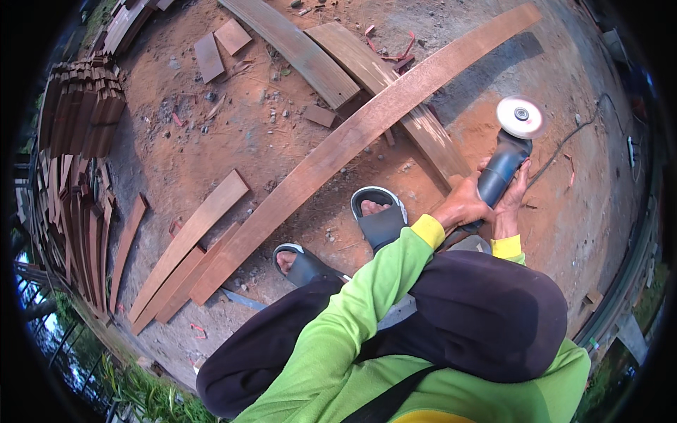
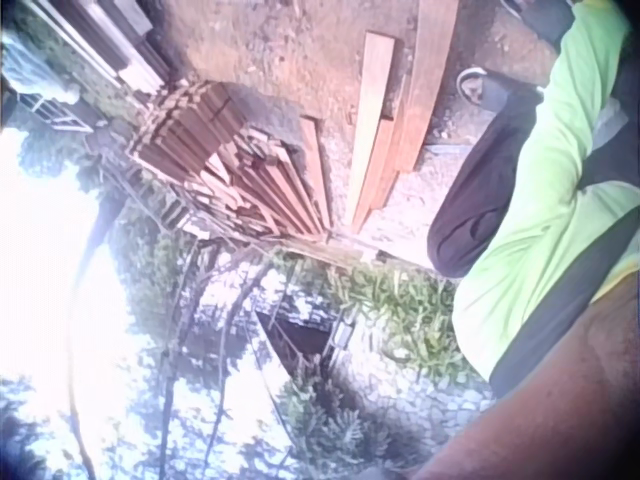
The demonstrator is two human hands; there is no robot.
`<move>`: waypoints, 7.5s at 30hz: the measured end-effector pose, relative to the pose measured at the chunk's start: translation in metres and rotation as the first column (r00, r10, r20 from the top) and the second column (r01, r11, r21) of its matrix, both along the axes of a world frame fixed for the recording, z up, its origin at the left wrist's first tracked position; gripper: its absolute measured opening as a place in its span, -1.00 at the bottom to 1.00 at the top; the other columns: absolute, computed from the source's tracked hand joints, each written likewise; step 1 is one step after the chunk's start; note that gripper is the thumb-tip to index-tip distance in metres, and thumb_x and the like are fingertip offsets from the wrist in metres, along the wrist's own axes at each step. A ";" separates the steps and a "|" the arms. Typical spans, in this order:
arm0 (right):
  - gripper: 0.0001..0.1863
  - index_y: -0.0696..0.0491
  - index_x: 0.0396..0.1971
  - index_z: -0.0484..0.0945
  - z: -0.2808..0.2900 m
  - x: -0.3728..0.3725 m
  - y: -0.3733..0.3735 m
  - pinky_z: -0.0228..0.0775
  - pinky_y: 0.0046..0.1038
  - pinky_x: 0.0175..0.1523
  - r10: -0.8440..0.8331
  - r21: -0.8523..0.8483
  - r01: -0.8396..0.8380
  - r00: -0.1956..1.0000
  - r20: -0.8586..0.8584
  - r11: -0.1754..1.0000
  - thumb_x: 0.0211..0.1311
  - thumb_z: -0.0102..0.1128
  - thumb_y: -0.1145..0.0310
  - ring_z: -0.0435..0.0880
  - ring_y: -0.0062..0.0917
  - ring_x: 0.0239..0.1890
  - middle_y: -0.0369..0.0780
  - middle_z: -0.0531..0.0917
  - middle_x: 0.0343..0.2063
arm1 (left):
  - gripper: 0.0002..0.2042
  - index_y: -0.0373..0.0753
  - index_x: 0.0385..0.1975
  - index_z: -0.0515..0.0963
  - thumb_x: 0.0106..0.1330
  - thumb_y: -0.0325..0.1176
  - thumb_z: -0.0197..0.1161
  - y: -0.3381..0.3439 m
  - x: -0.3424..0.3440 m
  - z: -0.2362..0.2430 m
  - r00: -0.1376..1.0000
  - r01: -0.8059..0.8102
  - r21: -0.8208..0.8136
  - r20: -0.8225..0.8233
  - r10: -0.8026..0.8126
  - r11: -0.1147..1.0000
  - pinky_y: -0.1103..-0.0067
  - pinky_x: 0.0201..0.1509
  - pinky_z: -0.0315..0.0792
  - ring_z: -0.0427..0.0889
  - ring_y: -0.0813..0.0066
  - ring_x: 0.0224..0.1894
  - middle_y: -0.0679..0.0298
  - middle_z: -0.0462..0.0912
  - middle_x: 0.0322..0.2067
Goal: The person uses an angle grinder to cut and smooth wooden planks on the ground. They adjust the wood position and continue cutting multiple pieces in an outdoor workshop area.
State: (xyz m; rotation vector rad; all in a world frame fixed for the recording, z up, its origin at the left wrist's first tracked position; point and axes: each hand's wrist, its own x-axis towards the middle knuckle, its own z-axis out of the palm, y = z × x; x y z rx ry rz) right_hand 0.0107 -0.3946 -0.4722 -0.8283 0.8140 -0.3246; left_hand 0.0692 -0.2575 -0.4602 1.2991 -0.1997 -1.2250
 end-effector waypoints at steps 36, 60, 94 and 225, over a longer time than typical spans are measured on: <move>-0.60 0.20 -0.36 0.54 0.016 0.035 0.001 0.45 -0.55 -0.51 0.179 -0.374 -0.354 0.886 -0.427 0.858 0.02 0.43 0.18 0.57 -0.58 -0.62 -0.22 0.59 -0.55 | -0.17 -0.44 0.07 0.34 -0.10 0.01 0.55 0.051 0.010 -0.030 0.686 -0.110 0.086 0.727 0.013 0.990 0.32 -0.05 0.51 0.63 0.01 -0.12 -0.08 0.60 -0.19; -0.34 0.29 -0.04 0.42 0.034 0.077 -0.022 0.52 -0.30 -0.09 0.286 -0.651 -0.759 0.622 -0.729 -0.007 -0.20 0.41 0.28 0.68 -0.24 -0.25 0.02 0.65 -0.31 | -0.19 -0.21 0.11 0.35 -0.27 -0.27 0.57 0.176 0.102 -0.107 0.248 -0.432 0.352 0.932 -0.265 0.830 0.30 -0.11 0.45 0.53 0.08 -0.16 0.12 0.50 -0.21; -0.33 0.28 0.01 0.42 0.010 0.074 -0.032 0.49 -0.34 -0.10 0.298 -0.574 -0.810 0.521 -0.800 -0.124 -0.18 0.37 0.31 0.65 -0.30 -0.27 -0.01 0.64 -0.31 | -0.20 -0.26 0.11 0.39 -0.28 -0.23 0.54 0.175 0.101 -0.102 0.255 -0.440 0.423 0.905 -0.341 0.792 0.31 -0.06 0.48 0.56 0.07 -0.12 0.10 0.55 -0.17; -0.38 0.31 -0.11 0.43 0.011 0.087 -0.028 0.50 -0.27 -0.12 0.284 -0.536 -0.816 0.472 -0.835 -0.219 -0.18 0.39 0.26 0.66 -0.24 -0.29 0.04 0.63 -0.34 | -0.23 -0.22 0.04 0.39 -0.28 -0.18 0.56 0.175 0.101 -0.104 0.184 -0.493 0.371 0.929 -0.322 0.787 0.37 -0.16 0.46 0.55 0.17 -0.23 0.16 0.46 -0.31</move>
